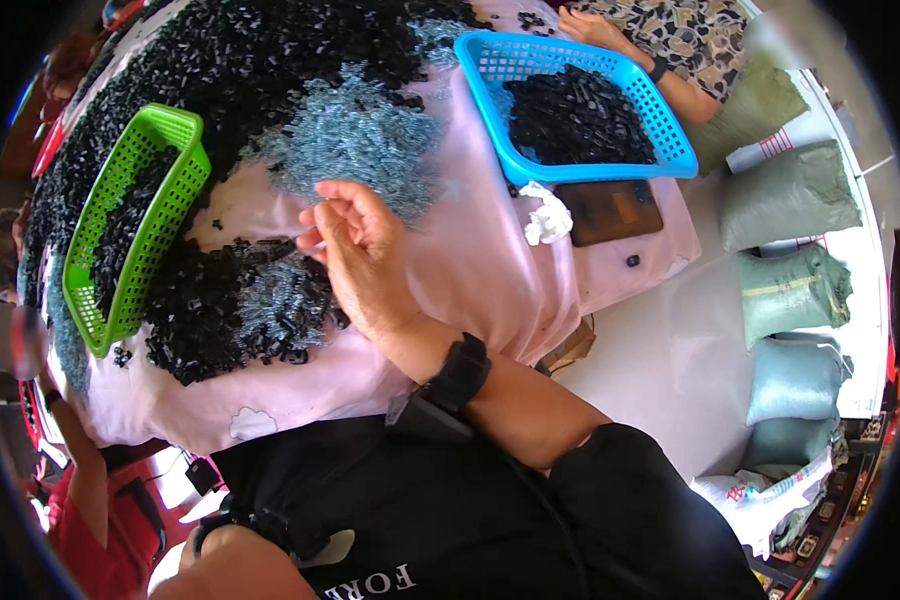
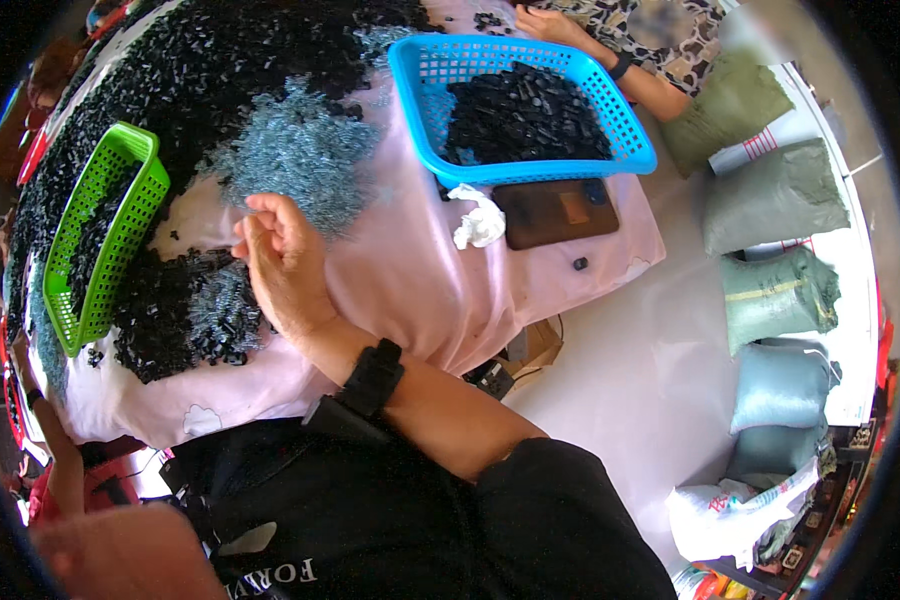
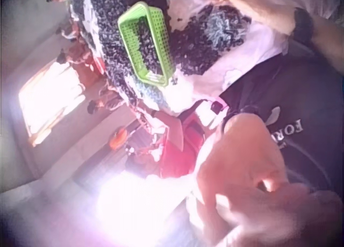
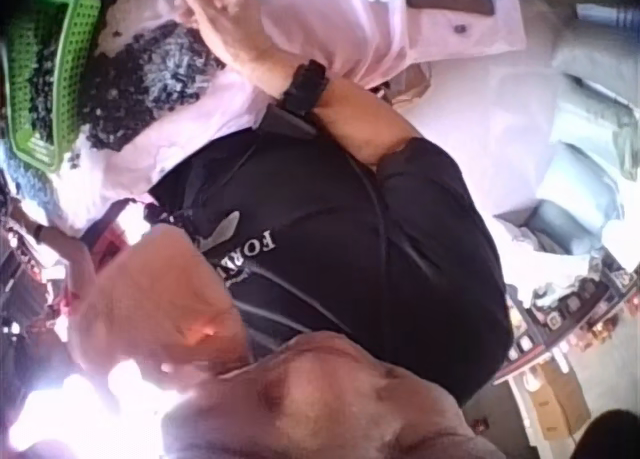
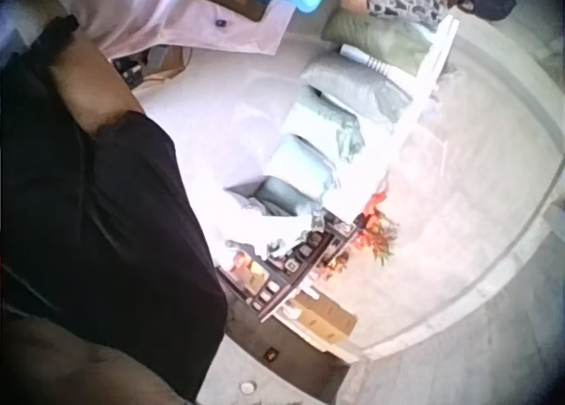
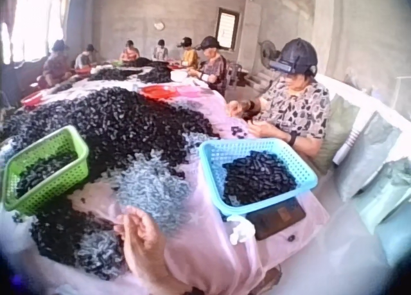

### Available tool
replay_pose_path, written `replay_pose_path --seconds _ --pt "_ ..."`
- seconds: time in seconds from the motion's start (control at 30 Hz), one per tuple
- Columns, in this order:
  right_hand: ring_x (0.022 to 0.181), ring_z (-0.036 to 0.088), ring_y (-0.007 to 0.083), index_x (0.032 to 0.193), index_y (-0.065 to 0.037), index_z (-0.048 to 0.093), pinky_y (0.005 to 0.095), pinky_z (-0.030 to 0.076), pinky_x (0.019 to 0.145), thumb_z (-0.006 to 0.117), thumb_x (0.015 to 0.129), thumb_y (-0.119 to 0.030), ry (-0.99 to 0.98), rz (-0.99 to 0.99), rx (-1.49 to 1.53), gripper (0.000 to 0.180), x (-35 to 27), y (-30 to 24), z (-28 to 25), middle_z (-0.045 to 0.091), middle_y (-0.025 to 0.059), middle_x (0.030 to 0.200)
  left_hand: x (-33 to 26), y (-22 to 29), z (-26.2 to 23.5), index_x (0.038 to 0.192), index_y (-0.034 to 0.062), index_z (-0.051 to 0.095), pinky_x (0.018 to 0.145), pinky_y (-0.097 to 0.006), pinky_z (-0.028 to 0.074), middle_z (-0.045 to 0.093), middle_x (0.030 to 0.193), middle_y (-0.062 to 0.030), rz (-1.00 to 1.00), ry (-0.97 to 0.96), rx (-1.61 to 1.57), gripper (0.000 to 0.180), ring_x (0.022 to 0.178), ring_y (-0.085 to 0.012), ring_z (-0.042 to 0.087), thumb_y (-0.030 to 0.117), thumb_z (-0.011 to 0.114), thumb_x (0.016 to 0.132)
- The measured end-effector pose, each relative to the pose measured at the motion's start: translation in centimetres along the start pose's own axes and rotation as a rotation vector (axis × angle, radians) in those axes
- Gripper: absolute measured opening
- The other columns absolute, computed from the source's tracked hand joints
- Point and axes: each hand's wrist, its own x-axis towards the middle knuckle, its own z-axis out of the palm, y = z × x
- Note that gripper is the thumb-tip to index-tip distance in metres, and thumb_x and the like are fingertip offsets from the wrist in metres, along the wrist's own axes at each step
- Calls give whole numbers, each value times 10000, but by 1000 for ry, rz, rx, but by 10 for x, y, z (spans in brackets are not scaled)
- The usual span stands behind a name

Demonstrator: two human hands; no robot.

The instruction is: Sorting and inspecting small black plastic components at a work table.

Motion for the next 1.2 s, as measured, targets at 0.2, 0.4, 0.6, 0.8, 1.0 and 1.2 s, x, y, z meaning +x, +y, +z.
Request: replay_pose_path --seconds 0.2,0.4,0.6,0.8,1.0,1.2 --pt "836 671 98 1296 -51 553 227 515 715 551 1062 -171 61 -77 -116 263 -1 -9 -11 695 64 1057 19 -59 23 1146 -57 633 964 -354 511 680 1198 -178 -163 46 216 297 1068 -291 670 -57 628 849" --pt "822 654 89 1284 -50 557 224 487 725 530 1069 -182 67 -131 -207 254 -1 -13 -11 692 48 1060 -15 -138 42 927 1 708 797 -398 540 707 908 -167 -463 -261 141 95 889 -352 687 -19 673 841" --pt "1037 598 132 1349 -36 478 283 483 893 465 1084 -138 70 -110 -207 284 0 -12 -14 606 84 1204 -31 -155 63 922 4 719 828 -435 530 704 914 -156 -372 -511 176 119 910 -367 668 8 690 806" --pt "1185 566 168 1378 -52 494 322 448 1024 504 1089 -266 137 -147 -192 360 2 -7 -14 586 90 1297 -39 -168 85 918 27 728 867 -452 505 678 940 -142 -391 -679 254 141 982 -362 620 33 660 794" --pt "1204 542 174 1407 -6 455 329 425 1053 440 1110 -322 166 -127 -214 435 2 -11 -11 566 117 1308 -35 -171 89 929 29 714 857 -460 509 673 931 -146 -434 -730 331 137 988 -372 623 61 626 828" --pt "1227 531 194 1426 -23 450 354 402 1073 359 1076 -577 189 -135 -70 662 5 -5 -18 550 112 1328 -27 -167 103 936 43 713 834 -465 520 671 925 -147 -345 -583 166 135 964 -377 640 27 643 821"
